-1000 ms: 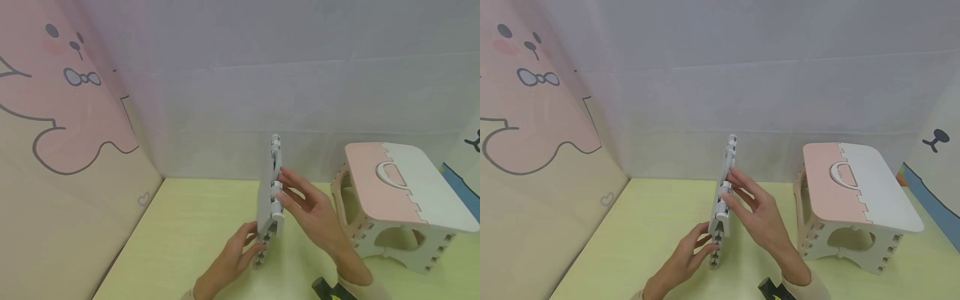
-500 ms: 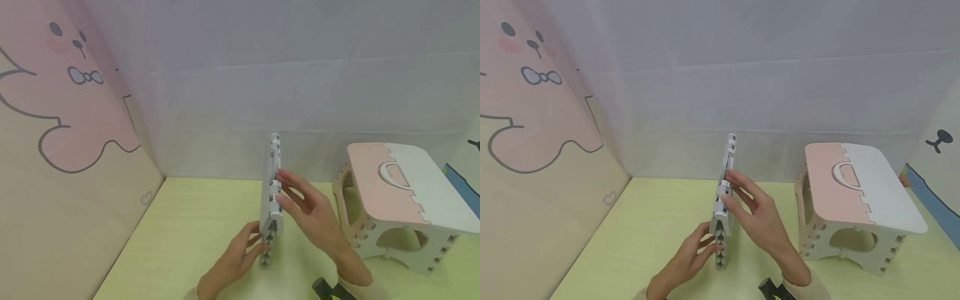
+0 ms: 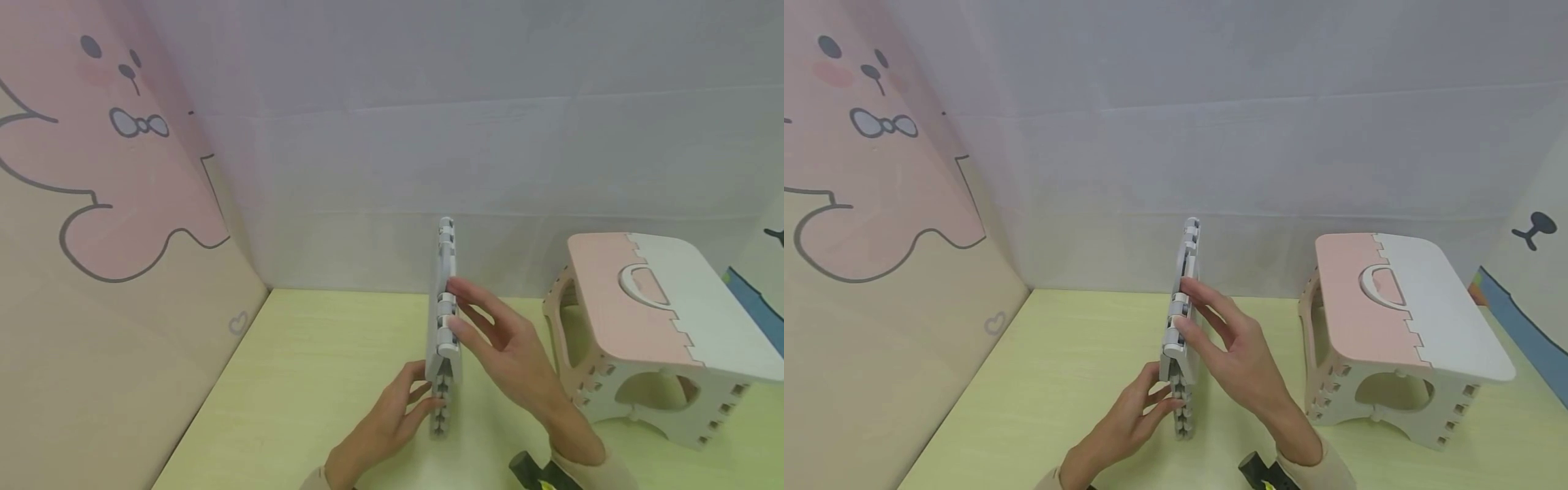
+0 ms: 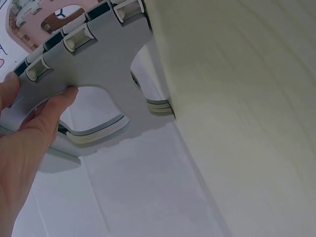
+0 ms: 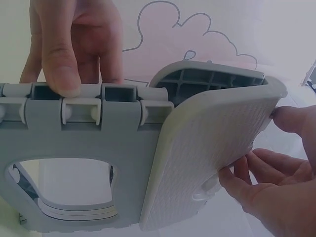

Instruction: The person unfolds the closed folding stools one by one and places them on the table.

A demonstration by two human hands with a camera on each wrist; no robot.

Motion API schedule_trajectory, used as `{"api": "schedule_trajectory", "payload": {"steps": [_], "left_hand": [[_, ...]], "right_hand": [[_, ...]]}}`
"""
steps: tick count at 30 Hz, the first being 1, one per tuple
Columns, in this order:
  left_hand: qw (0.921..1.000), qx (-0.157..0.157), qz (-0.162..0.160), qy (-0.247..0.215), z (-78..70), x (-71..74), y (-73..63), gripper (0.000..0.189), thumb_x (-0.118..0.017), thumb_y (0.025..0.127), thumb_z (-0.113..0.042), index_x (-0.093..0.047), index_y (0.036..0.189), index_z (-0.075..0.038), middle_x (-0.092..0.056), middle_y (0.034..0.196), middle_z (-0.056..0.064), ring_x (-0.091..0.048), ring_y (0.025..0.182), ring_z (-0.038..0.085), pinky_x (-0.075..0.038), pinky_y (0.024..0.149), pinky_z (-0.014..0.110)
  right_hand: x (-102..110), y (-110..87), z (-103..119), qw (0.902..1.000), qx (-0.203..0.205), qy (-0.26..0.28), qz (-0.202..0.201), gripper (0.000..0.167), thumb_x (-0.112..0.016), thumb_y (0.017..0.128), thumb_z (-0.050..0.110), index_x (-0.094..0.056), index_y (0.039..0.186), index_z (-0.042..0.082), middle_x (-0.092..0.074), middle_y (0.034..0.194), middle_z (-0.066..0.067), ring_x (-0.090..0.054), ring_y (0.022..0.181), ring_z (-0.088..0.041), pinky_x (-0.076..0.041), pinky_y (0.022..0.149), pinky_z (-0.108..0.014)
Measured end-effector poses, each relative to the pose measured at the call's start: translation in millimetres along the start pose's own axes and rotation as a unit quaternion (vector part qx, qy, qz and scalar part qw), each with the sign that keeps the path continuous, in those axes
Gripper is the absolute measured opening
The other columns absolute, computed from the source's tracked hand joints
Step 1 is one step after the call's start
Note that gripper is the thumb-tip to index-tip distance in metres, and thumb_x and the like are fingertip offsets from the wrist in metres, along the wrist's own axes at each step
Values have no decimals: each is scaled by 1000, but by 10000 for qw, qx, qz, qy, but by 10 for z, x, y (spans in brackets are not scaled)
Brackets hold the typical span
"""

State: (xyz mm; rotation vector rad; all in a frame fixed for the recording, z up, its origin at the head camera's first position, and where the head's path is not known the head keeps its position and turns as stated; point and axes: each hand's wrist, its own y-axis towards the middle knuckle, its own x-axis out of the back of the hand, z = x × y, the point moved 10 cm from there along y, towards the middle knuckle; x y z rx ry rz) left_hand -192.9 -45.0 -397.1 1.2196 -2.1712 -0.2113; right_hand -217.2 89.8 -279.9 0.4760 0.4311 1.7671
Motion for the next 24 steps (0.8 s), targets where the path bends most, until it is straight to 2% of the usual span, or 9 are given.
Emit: {"api": "schedule_trajectory", "payload": {"steps": [12,24], "left_hand": [[9996,242,65,-160,42,-26,1,47,-60,104,-11,-34,144,-10,-51,143,10,-53,134,25,-47,110,35],[9991,286,83,-290,56,0,-26,48,-59,105,-12,-33,144,-7,-49,144,11,-52,135,26,-46,111,36]], "right_hand": [[-13,-5,2,9998,-1,-201,23,49,-61,100,-6,-53,147,5,-51,152,-12,-49,140,-18,-41,112,-28],[-19,-22,-8,9994,86,262,219,46,-61,98,-10,-54,143,-2,-53,148,-15,-50,139,-26,-41,115,-37]]}}
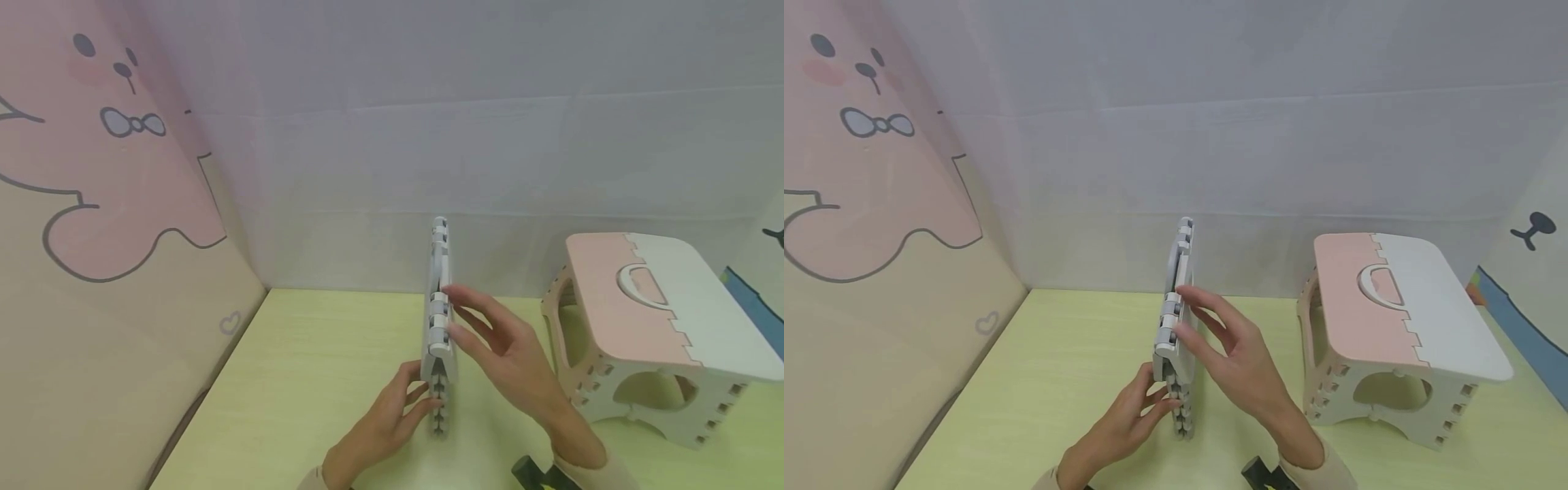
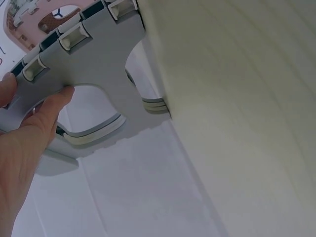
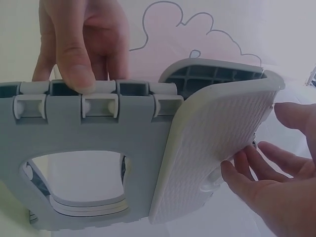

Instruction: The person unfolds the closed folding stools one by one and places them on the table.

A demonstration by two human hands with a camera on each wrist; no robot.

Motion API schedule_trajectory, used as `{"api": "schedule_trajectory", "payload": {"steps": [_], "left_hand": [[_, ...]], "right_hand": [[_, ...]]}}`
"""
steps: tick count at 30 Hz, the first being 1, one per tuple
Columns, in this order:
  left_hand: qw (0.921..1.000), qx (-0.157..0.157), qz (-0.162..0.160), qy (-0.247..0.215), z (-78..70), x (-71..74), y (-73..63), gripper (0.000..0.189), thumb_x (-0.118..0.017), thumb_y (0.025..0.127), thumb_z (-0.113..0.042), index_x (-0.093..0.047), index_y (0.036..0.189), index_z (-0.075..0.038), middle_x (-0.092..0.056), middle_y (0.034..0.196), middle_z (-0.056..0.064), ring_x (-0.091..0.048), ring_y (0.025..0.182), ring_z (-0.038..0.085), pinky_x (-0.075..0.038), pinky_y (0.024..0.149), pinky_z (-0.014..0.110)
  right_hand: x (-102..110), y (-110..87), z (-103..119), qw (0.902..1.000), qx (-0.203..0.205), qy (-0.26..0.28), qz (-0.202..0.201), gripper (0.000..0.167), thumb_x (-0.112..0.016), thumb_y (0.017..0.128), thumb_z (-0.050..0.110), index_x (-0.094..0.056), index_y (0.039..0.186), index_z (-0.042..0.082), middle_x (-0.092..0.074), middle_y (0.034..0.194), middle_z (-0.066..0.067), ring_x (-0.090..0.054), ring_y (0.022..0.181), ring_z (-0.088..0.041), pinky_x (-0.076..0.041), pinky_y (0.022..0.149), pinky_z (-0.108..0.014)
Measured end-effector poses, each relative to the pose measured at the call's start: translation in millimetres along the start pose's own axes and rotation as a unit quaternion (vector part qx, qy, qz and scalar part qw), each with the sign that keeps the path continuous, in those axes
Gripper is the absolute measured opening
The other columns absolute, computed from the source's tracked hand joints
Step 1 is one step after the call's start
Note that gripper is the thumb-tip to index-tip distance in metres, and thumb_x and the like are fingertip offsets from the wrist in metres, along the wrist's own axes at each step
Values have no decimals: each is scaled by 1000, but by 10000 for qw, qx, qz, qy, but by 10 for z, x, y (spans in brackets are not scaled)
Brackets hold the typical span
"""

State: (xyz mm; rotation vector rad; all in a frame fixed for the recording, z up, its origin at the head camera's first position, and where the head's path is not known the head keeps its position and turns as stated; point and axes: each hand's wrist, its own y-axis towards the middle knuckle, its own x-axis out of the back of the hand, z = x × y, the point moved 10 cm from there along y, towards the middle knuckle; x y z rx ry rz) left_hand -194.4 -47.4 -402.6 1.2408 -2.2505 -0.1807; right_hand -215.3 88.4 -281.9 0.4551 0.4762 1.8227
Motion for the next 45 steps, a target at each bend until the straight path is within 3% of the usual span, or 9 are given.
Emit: {"api": "schedule_trajectory", "payload": {"steps": [6,14,21,26,33,45], "left_hand": [[9999,121,-1,-103,15,1,-3,48,-59,105,-14,-34,145,-7,-49,144,11,-52,135,26,-45,111,35],[9995,287,-48,-156,43,18,-10,47,-61,104,-16,-35,143,-9,-50,143,8,-52,134,24,-46,111,34],[9987,446,-51,-240,81,25,-22,48,-61,104,-17,-35,144,-12,-49,144,5,-51,136,23,-46,111,33],[9992,321,-51,-225,66,27,-26,48,-61,104,-15,-35,144,-10,-48,145,7,-51,136,24,-46,111,34],[9996,185,-67,-181,52,21,-24,48,-61,104,-14,-35,144,-8,-49,144,10,-51,135,25,-46,110,34],[9999,-9,-123,-13,8,31,-16,46,-59,104,-10,-35,143,-5,-50,144,16,-51,135,30,-48,108,36]], "right_hand": [[22,-58,-40,10000,47,-32,-59,46,-62,97,-11,-54,141,-5,-54,145,-17,-52,136,-26,-44,113,-38],[76,-186,-174,9994,-245,-220,-125,43,-61,98,-8,-54,141,-2,-55,143,-14,-52,134,-28,-47,111,-35],[107,-267,-252,9984,-339,-408,-194,41,-61,99,-8,-56,139,0,-55,141,-20,-57,128,-27,-49,108,-31],[117,-328,-330,9967,-609,-510,-188,41,-63,99,-4,-57,139,3,-56,142,-19,-58,127,-18,-50,107,-30],[124,-405,-426,9961,-687,-541,-133,41,-64,98,-4,-57,138,3,-57,140,-16,-58,126,-20,-50,106,-29],[91,-558,-660,9892,-1300,-676,-13,41,-68,100,8,-56,139,4,-57,141,-13,-58,127,-14,-52,105,-32]]}}
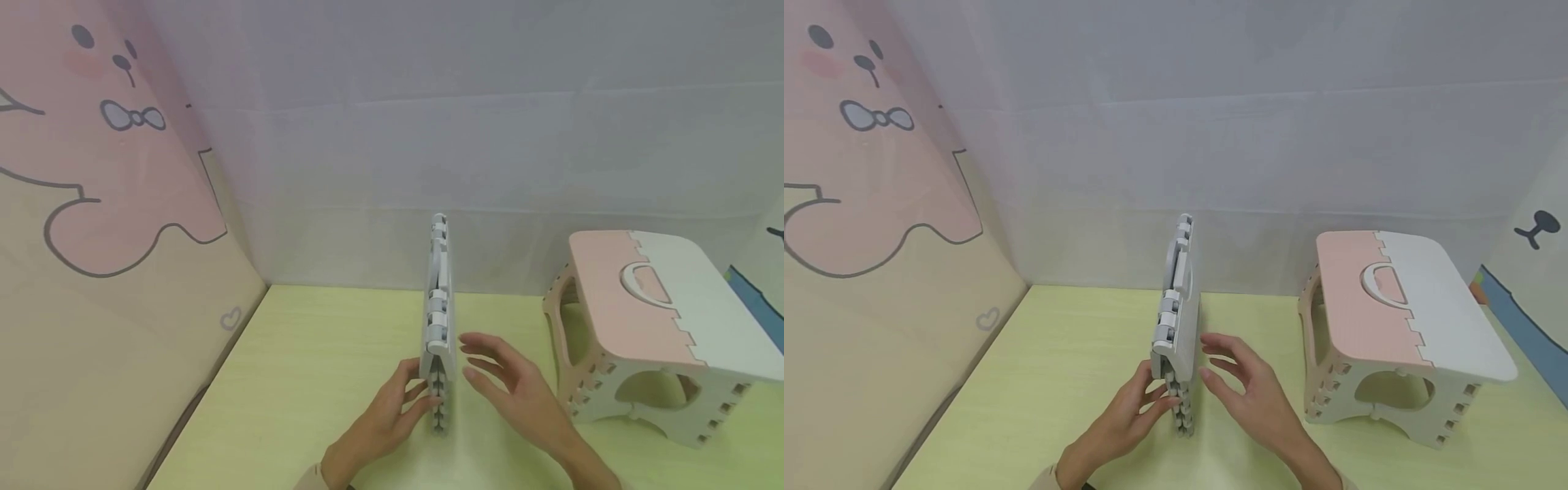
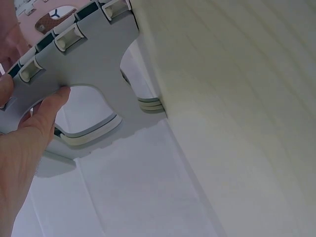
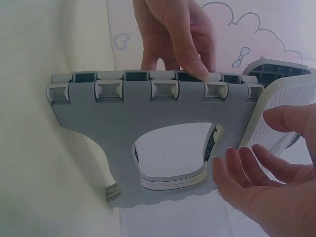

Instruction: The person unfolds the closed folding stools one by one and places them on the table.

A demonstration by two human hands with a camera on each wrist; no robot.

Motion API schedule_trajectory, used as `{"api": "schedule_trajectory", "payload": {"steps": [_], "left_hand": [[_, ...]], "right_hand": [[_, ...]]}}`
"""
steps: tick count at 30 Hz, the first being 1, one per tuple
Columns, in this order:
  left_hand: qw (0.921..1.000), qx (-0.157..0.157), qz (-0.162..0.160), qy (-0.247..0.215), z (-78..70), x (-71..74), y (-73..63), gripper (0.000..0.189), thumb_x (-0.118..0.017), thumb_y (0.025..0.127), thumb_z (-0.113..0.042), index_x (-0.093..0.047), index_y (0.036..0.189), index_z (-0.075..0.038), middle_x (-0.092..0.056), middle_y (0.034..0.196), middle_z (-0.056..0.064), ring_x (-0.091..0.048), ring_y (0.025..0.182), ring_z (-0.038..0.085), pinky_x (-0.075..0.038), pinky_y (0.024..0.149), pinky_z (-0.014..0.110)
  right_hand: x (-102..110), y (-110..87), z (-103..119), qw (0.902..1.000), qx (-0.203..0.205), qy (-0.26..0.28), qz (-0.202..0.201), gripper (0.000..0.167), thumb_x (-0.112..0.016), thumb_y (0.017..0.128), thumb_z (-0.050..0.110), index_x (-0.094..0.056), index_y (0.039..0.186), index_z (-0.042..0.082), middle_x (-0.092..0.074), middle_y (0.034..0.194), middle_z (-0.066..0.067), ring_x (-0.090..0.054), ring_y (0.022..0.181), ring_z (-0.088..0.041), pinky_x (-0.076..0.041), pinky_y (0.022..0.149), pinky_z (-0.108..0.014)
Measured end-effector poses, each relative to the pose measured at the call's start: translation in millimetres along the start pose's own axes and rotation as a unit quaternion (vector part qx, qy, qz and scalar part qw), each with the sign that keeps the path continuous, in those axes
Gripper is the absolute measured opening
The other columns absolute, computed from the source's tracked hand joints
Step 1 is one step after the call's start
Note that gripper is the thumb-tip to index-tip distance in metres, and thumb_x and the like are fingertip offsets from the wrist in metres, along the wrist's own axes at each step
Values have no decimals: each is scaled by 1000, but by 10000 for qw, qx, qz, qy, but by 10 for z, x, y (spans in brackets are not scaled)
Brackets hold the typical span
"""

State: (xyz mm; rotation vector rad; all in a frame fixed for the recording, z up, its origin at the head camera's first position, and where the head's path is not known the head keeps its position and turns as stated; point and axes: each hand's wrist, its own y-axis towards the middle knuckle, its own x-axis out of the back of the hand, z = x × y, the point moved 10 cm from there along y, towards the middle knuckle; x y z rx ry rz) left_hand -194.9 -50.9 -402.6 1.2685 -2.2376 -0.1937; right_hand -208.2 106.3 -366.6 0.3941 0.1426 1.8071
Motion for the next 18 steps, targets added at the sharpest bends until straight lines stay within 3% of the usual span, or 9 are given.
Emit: {"api": "schedule_trajectory", "payload": {"steps": [4,12,18], "left_hand": [[9998,164,33,-123,28,-7,0,47,-60,104,-13,-36,143,-6,-49,145,15,-50,136,27,-47,110,35],[9995,236,-4,-201,47,-2,6,46,-61,104,-13,-37,143,-7,-50,144,14,-50,136,26,-47,110,35],[9995,184,8,-243,46,-3,-1,46,-60,104,-12,-36,143,-6,-49,145,15,-50,136,27,-47,110,35]], "right_hand": [[-36,-31,-48,10000,1,-24,53,40,-68,99,7,-56,138,2,-58,140,-13,-58,126,-17,-52,105,-32],[-101,-77,-124,9998,-103,-119,156,42,-69,99,11,-55,138,1,-59,140,-8,-58,127,-33,-52,105,-41],[-134,-104,-205,9992,-344,-72,183,41,-70,99,15,-57,137,9,-59,139,-8,-59,126,-28,-51,106,-39]]}}
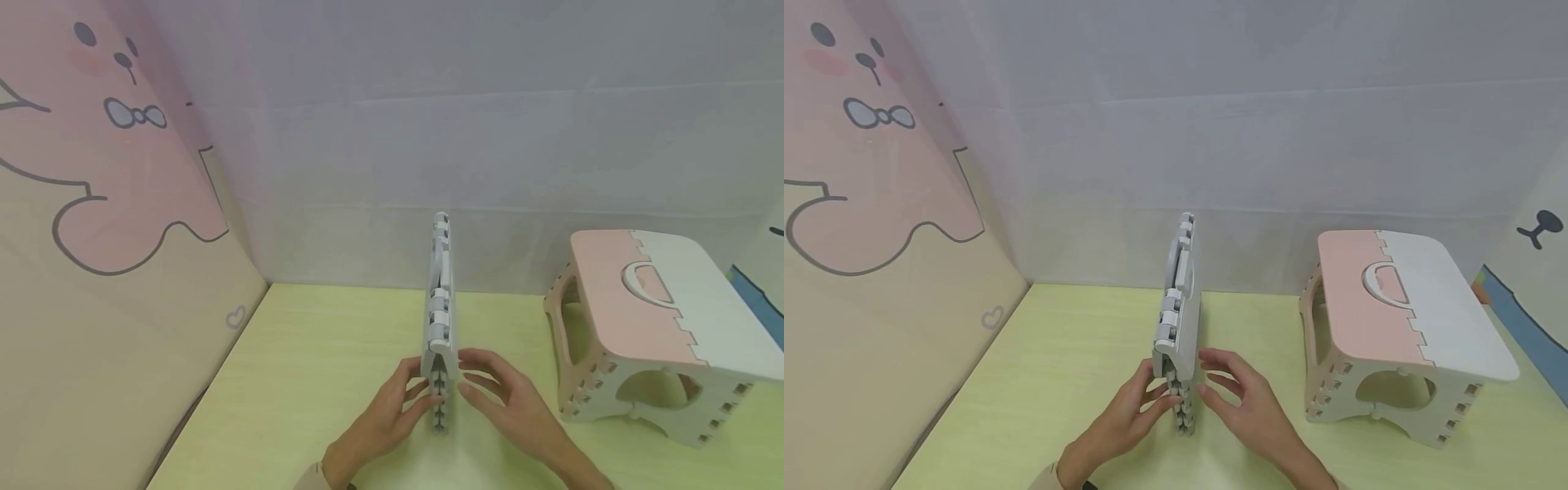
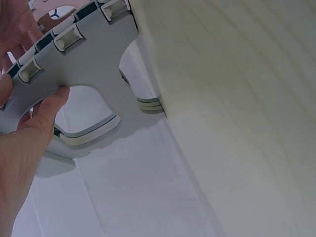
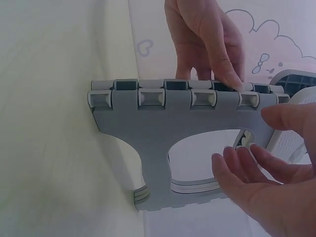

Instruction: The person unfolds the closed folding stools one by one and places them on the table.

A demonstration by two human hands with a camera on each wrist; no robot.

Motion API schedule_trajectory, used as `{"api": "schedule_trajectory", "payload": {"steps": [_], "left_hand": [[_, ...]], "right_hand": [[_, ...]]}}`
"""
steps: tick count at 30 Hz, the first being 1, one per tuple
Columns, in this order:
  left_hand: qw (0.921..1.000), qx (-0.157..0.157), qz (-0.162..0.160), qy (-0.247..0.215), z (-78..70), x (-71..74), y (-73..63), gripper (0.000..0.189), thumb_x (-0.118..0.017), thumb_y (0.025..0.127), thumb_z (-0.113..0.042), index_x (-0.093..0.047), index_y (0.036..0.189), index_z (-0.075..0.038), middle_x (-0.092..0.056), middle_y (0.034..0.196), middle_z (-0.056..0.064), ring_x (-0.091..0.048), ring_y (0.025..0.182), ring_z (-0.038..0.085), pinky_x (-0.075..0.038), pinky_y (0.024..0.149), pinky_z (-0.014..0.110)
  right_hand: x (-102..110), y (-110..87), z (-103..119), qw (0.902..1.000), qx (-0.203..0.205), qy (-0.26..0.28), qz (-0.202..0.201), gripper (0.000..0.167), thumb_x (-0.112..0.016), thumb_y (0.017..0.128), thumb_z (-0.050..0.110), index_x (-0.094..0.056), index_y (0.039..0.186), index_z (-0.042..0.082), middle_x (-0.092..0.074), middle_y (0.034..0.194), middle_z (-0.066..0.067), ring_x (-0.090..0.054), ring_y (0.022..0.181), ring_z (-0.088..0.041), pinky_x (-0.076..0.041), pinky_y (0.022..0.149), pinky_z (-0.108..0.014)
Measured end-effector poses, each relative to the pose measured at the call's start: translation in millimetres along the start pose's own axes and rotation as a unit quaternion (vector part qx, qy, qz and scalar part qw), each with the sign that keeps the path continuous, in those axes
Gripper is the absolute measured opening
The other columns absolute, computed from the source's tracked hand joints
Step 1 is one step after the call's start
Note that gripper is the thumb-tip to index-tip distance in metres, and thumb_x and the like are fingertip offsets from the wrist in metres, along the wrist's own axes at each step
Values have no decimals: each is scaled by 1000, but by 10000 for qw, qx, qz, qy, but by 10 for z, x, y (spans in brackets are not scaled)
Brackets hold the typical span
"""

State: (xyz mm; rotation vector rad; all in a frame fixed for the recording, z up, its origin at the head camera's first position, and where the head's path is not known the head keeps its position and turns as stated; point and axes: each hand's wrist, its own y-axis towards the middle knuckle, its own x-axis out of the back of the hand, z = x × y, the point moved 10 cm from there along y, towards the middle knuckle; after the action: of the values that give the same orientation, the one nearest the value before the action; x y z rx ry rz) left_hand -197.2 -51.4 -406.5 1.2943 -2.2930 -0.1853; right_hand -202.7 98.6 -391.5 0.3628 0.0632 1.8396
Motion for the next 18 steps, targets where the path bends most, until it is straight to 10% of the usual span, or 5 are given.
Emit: {"api": "schedule_trajectory", "payload": {"steps": [18], "left_hand": [[9999,108,-10,-10,19,4,2,47,-61,104,-14,-37,144,-9,-49,146,10,-48,139,27,-47,110,35]], "right_hand": [[-136,-46,-112,9994,-114,52,330,42,-72,98,16,-58,137,11,-61,137,-7,-58,125,-15,-49,108,-32]]}}
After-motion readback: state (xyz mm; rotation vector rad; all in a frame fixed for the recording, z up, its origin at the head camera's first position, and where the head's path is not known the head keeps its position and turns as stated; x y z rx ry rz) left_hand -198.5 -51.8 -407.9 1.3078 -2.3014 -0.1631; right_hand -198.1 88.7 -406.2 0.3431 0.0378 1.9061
